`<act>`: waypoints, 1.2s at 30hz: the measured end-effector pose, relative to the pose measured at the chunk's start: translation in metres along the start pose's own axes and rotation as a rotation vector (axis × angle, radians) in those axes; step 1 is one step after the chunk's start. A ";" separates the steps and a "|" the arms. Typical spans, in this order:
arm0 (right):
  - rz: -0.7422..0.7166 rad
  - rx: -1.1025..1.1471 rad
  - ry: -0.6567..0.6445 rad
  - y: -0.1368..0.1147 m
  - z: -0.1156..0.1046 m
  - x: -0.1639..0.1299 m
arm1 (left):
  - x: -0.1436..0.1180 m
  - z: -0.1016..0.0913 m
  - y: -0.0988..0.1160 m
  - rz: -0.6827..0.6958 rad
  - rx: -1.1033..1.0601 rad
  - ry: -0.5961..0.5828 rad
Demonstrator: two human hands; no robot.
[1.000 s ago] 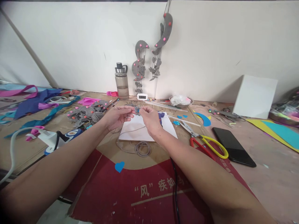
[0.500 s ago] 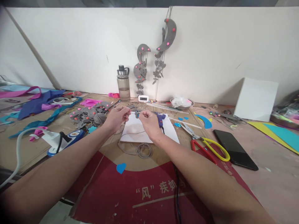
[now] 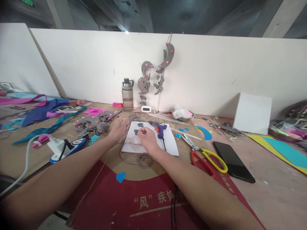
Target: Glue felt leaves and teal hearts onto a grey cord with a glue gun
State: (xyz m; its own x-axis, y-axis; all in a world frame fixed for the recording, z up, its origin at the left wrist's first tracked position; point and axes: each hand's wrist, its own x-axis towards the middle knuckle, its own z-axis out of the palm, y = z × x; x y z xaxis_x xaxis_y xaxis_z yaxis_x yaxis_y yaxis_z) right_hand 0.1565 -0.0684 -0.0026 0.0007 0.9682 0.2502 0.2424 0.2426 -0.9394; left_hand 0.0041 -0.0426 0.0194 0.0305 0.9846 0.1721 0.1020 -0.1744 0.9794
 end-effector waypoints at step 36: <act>0.000 0.015 0.055 0.008 -0.001 0.003 | -0.004 -0.001 0.014 0.386 0.490 -0.197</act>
State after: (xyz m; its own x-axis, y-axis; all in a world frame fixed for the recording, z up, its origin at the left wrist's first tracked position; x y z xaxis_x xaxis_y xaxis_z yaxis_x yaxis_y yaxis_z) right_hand 0.1595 -0.0632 -0.0093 0.0546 0.9635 0.2622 0.2275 0.2437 -0.9428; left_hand 0.0047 -0.0490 0.0325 0.3324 0.8375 0.4338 0.4874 -0.5463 0.6812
